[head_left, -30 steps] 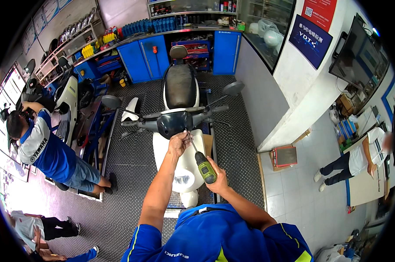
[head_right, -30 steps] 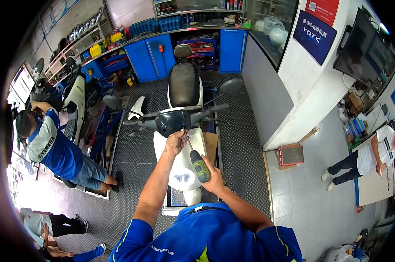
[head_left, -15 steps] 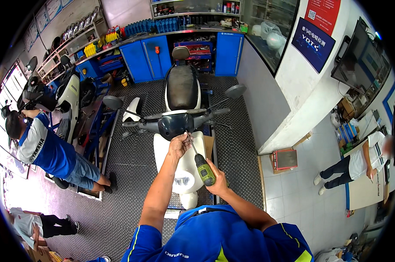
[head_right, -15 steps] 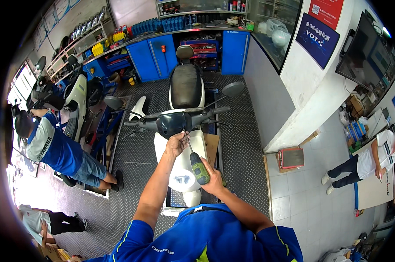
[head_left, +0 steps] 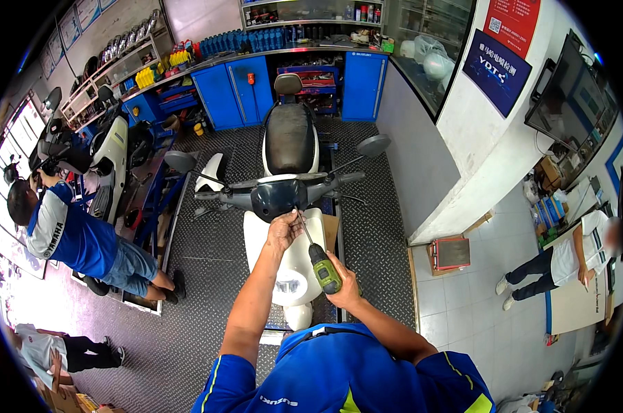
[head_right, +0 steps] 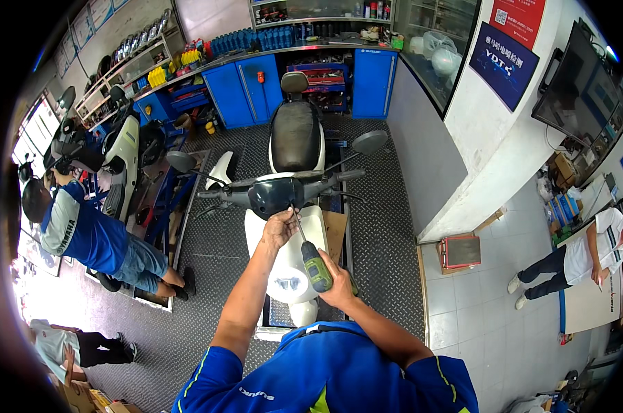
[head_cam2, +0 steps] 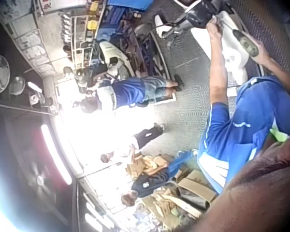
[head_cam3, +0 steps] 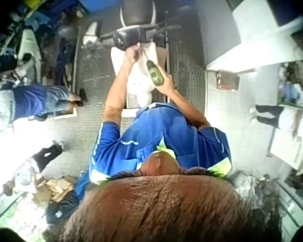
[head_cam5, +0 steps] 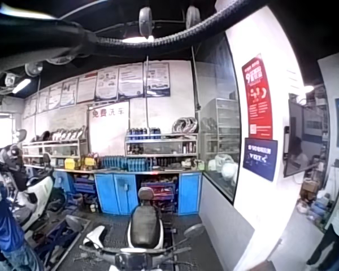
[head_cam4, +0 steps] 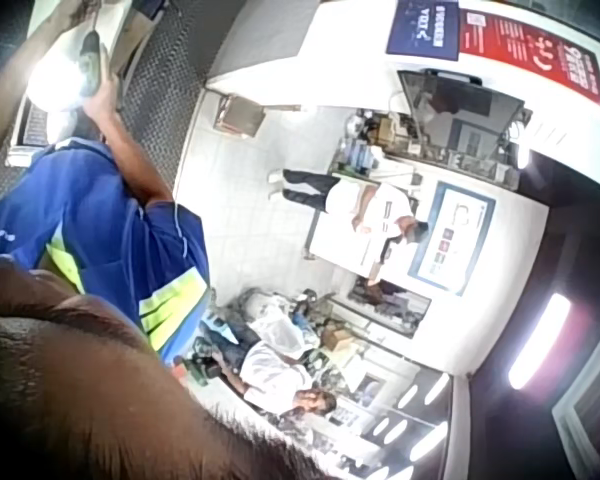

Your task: The person uses a power drill to remove screws from the front cowl of a white scooter, removes the plastic cover, and then places the screws in a designated bin on a nearby workbench.

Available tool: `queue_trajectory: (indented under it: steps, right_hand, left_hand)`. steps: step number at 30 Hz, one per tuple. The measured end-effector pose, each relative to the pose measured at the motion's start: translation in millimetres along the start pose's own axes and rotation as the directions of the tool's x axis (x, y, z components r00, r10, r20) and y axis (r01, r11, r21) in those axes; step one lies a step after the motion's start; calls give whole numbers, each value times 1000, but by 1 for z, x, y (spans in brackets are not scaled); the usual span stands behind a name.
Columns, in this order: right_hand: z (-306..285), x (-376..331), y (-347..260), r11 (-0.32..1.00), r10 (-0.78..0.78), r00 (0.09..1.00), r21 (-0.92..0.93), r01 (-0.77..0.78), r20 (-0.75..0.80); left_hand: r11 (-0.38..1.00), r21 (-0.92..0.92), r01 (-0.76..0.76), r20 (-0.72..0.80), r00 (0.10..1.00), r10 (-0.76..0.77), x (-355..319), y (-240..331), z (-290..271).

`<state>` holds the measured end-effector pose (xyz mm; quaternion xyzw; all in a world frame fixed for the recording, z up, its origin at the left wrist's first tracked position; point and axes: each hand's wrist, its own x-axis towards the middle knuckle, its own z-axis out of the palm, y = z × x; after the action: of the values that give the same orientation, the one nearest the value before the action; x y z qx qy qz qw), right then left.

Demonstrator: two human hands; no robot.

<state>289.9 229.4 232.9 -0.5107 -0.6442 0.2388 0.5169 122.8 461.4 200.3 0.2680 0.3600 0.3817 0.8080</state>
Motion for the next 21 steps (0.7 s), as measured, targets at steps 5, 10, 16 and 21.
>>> queue_trajectory:
  steps: [5,10,16,21]
  right_hand:
    - [-3,2,-3,999,22,1000,-25,-22,9]
    - [-2,3,0,999,-15,1000,-45,16,8]
    - [-2,4,-2,999,37,999,28,-37,7]
    - [-2,5,-6,1000,17,1000,-4,-17,-4]
  left_hand:
    - [1000,26,2,1,1000,-2,-1,1,3]
    - [1000,26,9,-8,1000,-8,-3,2,4]
    - [1000,22,14,-7,1000,-13,-3,4,6]
    - [1000,14,21,12,1000,-21,-4,4,5]
